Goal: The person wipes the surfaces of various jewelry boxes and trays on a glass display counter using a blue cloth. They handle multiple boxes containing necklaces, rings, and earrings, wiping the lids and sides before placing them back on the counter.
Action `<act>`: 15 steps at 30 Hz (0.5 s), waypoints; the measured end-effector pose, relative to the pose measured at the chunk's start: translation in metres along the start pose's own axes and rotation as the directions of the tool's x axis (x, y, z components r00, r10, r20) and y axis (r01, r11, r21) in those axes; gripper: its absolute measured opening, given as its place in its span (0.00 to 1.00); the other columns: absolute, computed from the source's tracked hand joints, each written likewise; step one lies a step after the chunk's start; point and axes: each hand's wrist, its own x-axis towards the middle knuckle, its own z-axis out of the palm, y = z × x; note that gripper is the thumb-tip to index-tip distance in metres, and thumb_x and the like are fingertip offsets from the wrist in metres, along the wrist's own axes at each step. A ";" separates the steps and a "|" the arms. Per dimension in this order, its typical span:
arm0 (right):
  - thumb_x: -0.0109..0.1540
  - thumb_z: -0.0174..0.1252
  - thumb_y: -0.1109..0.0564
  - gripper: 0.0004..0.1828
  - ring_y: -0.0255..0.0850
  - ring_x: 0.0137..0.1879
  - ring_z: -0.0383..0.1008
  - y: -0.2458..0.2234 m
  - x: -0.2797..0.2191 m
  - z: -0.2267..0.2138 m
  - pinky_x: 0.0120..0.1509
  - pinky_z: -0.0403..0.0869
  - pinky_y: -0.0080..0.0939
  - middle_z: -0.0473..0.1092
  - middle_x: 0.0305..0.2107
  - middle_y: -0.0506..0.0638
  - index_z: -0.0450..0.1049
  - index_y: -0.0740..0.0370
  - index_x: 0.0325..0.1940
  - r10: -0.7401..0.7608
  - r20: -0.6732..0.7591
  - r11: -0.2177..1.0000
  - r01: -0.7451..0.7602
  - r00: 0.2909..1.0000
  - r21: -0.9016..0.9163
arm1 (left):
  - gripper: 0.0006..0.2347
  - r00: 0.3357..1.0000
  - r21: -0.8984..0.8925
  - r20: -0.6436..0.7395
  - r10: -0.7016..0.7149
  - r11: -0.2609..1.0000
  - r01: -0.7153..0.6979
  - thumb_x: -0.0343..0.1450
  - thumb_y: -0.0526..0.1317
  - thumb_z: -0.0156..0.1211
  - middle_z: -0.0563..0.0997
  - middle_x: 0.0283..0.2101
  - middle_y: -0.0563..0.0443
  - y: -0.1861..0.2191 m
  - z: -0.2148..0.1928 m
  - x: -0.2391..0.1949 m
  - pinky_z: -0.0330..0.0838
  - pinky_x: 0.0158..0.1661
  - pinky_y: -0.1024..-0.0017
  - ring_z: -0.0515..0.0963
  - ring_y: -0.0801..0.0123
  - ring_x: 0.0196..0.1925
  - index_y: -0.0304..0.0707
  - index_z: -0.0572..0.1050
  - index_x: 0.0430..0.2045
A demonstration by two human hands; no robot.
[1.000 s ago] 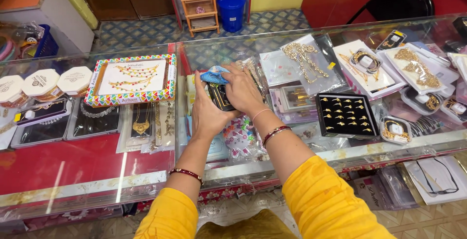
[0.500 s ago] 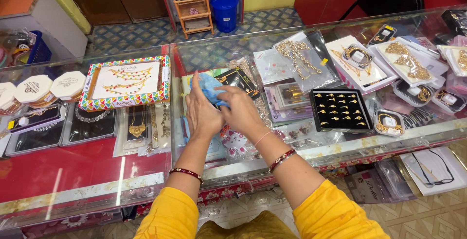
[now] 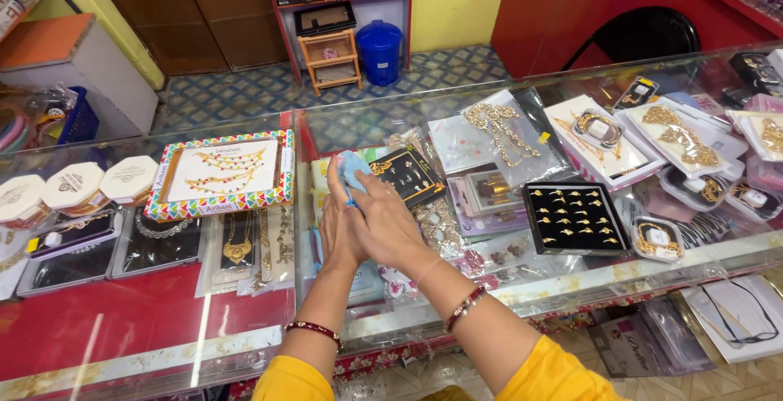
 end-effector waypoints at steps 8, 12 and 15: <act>0.64 0.50 0.55 0.24 0.54 0.72 0.59 0.043 0.020 -0.037 0.76 0.50 0.64 0.61 0.67 0.58 0.71 0.55 0.65 0.174 -0.131 0.936 -0.205 0.976 -0.287 | 0.60 0.992 0.042 0.046 -0.118 0.992 0.116 0.45 0.43 0.84 0.70 0.64 0.35 0.027 -0.013 -0.003 0.65 0.60 0.55 0.71 0.43 0.63 0.44 0.40 0.68; 0.66 0.48 0.56 0.24 0.56 0.74 0.59 0.049 0.021 -0.023 0.78 0.52 0.60 0.60 0.68 0.63 0.71 0.57 0.66 0.161 -0.155 0.937 -0.200 0.975 -0.285 | 0.60 0.994 0.043 0.036 -0.099 0.994 0.098 0.46 0.44 0.84 0.69 0.64 0.33 0.028 -0.012 -0.002 0.65 0.59 0.55 0.71 0.42 0.63 0.44 0.39 0.68; 0.65 0.49 0.56 0.25 0.58 0.75 0.57 0.024 0.012 -0.001 0.78 0.51 0.60 0.59 0.69 0.65 0.69 0.60 0.67 0.055 -0.095 0.971 -0.076 0.994 -0.229 | 0.52 0.993 0.044 0.052 -0.110 0.993 0.108 0.59 0.44 0.75 0.73 0.60 0.31 0.018 -0.009 0.000 0.68 0.57 0.53 0.74 0.40 0.60 0.41 0.36 0.71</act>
